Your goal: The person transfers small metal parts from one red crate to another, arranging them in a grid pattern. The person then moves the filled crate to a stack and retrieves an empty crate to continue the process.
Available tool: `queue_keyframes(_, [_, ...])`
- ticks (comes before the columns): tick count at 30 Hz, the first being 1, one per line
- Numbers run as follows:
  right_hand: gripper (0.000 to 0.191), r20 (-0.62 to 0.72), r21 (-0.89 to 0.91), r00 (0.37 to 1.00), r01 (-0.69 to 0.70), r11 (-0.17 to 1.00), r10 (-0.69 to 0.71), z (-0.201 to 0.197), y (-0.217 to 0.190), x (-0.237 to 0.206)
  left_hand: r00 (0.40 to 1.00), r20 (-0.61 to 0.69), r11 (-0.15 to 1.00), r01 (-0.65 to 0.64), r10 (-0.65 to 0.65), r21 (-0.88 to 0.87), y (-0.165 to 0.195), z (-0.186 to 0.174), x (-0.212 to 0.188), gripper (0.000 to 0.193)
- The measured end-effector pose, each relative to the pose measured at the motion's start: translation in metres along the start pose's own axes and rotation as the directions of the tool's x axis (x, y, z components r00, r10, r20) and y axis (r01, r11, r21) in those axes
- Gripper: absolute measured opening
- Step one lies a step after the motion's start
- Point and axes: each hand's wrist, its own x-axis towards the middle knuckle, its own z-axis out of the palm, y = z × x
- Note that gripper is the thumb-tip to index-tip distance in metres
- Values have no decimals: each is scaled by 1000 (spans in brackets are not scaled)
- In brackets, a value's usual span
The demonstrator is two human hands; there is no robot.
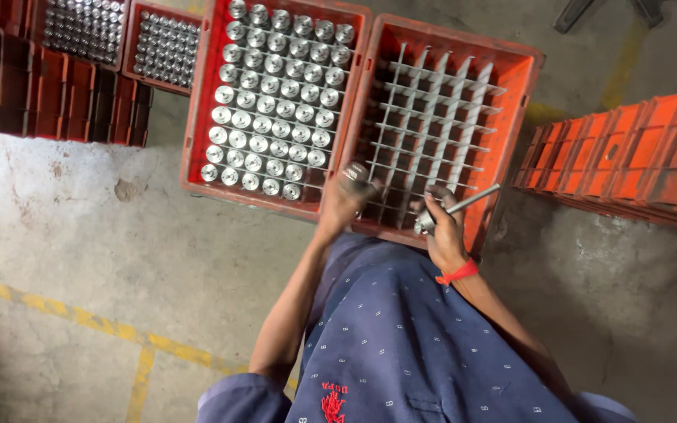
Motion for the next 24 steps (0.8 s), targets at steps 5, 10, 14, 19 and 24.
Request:
queue_keyframes(5, [18,-8,95,989,147,985,-147,22,-18,1,989,46,938,-150,143,311,0,62,-40,43])
queue_keyframes(10, [15,-7,69,987,161,984,-161,21,-22,-6,983,180,930,-102,40,352,14,84,-48,40])
queue_keyframes(14, [13,108,-44,969,228,973,-223,10,-17,-8,959,283,932,-111,9,345,15,87,-46,50])
queue_keyframes(19, [13,153,-39,980,134,990,-126,-4,-10,0,932,361,940,-90,-37,330,10,86,-47,51])
queue_keyframes(24, [15,94,12,995,40,999,-41,-4,2,3,914,388,939,-28,-115,343,1,81,-46,50])
